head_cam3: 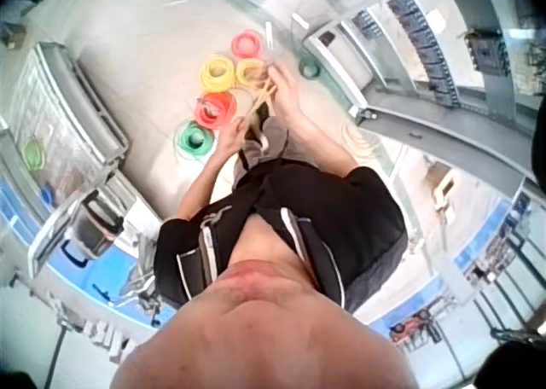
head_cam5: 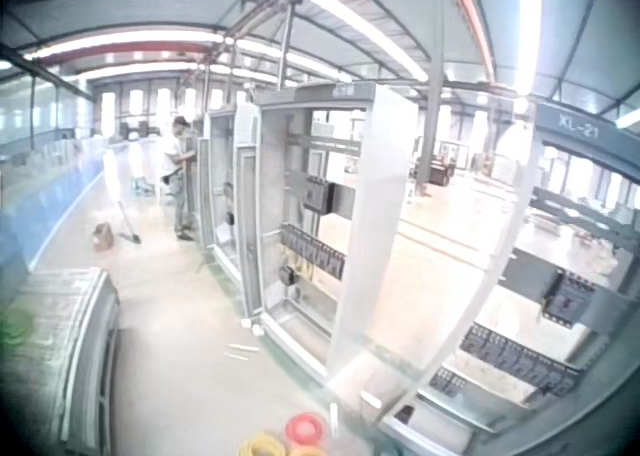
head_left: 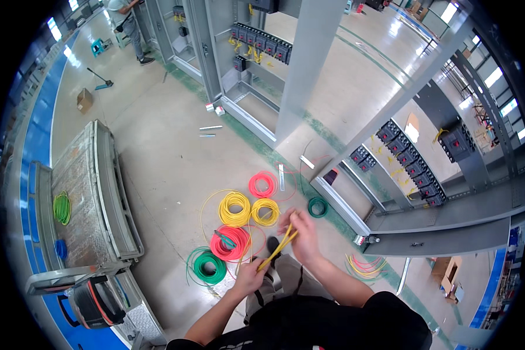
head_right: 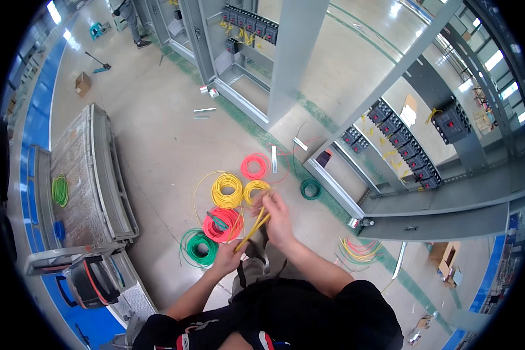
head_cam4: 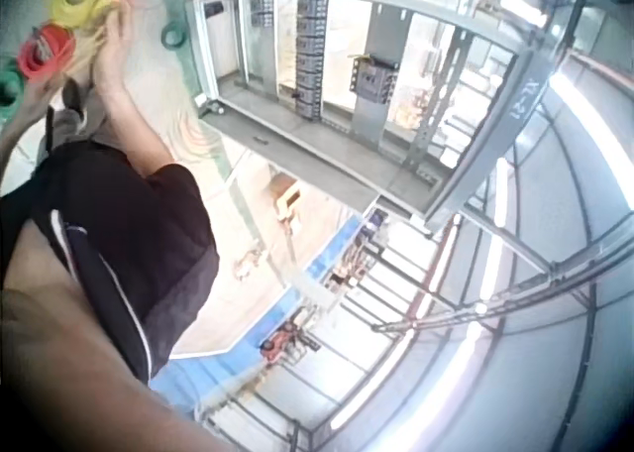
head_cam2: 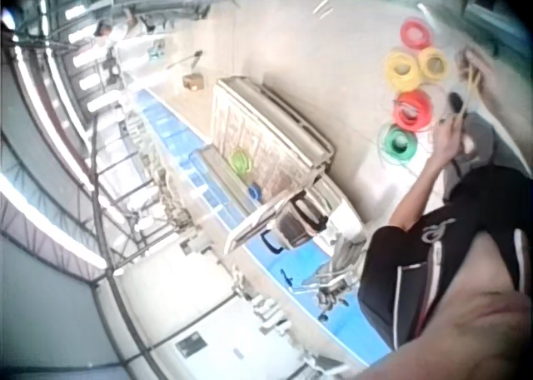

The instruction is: The person routes yellow electrical wires through a metal electrical panel, connecting them to multiple circuit breakers. They measure, cut, and secure the wires using pliers and their hands, working from a seated position on the floor.

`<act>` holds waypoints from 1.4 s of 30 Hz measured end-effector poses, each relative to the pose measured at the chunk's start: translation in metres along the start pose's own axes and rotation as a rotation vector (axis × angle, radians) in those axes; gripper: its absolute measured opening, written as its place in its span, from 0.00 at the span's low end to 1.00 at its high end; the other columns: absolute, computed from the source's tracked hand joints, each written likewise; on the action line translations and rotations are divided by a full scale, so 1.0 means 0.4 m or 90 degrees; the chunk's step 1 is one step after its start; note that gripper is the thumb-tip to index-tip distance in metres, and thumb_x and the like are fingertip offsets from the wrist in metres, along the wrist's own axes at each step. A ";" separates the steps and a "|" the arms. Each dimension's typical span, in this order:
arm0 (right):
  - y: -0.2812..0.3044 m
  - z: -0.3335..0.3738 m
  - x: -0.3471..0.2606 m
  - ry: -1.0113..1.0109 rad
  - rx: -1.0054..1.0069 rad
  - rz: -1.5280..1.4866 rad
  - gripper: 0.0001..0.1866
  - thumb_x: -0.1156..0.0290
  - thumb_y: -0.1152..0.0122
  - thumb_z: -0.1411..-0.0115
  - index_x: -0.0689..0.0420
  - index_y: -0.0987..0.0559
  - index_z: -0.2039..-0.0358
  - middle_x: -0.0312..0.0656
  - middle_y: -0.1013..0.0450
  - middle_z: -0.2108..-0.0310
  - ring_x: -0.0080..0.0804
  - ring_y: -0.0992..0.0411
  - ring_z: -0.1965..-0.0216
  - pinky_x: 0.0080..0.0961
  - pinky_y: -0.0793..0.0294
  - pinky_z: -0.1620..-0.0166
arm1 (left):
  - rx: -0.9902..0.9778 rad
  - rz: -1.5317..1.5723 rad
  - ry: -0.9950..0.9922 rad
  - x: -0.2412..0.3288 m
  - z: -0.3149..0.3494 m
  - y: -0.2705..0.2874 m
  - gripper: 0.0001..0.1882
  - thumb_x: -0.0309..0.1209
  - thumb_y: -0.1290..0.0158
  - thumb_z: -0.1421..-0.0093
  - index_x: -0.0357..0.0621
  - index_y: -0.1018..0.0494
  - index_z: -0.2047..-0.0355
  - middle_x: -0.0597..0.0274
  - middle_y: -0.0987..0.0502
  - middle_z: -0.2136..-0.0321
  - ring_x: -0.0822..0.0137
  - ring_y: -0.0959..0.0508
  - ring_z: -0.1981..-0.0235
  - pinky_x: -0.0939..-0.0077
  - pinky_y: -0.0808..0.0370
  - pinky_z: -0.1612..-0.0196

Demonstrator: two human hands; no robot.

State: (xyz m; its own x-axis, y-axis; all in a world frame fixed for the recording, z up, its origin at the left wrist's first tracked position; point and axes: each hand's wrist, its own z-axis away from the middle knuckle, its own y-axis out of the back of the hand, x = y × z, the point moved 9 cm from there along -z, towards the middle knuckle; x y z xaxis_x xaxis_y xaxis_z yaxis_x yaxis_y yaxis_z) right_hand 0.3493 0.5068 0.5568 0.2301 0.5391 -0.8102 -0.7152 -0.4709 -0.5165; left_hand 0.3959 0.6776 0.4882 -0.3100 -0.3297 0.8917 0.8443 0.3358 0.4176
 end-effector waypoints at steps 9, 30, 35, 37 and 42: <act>-0.256 0.054 0.048 0.022 -0.445 0.188 0.10 0.67 0.53 0.31 0.61 0.31 0.56 0.42 0.28 0.60 0.25 0.29 0.61 0.23 0.28 0.57 | 0.196 -0.158 0.129 0.012 0.100 0.351 0.04 0.25 0.47 0.41 0.38 0.24 0.68 0.42 0.24 0.75 0.44 0.22 0.73 0.58 0.27 0.71; -0.657 -0.417 0.151 0.024 -0.619 0.457 0.10 0.67 0.44 0.36 0.60 0.28 0.60 0.38 0.28 0.78 0.21 0.30 0.79 0.21 0.33 0.75 | 0.241 -0.038 0.342 -0.033 -0.182 0.712 0.07 0.28 0.45 0.43 0.38 0.23 0.66 0.45 0.23 0.78 0.50 0.21 0.76 0.64 0.27 0.71; -0.868 -0.688 0.368 0.006 -0.644 0.467 0.15 0.64 0.45 0.35 0.59 0.27 0.54 0.41 0.26 0.76 0.28 0.26 0.74 0.25 0.28 0.69 | 0.177 0.085 0.380 -0.358 -0.356 0.866 0.15 0.36 0.50 0.35 0.34 0.23 0.68 0.52 0.24 0.81 0.64 0.25 0.78 0.66 0.27 0.70; -0.882 -0.859 0.502 -0.012 -0.579 0.504 0.19 0.61 0.45 0.36 0.59 0.28 0.50 0.44 0.24 0.73 0.34 0.24 0.71 0.28 0.26 0.65 | 0.184 0.136 0.451 -0.488 -0.396 0.960 0.17 0.37 0.51 0.36 0.35 0.22 0.72 0.59 0.27 0.84 0.70 0.27 0.80 0.70 0.29 0.72; -0.557 -1.264 0.634 -0.084 -0.174 0.722 0.21 0.58 0.50 0.35 0.62 0.26 0.49 0.44 0.22 0.69 0.30 0.23 0.68 0.30 0.24 0.61 | 0.167 0.056 0.435 -0.887 -0.350 1.174 0.15 0.38 0.52 0.35 0.40 0.23 0.71 0.64 0.29 0.82 0.74 0.31 0.80 0.71 0.33 0.76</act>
State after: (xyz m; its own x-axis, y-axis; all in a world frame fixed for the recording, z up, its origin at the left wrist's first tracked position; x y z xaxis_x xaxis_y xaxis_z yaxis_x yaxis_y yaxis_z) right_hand 0.9009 0.3953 0.3264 -0.5291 -0.2247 -0.8182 -0.2984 -0.8534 0.4274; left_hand 0.9636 0.8288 0.3434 0.1675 -0.7392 0.6523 0.6941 0.5583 0.4544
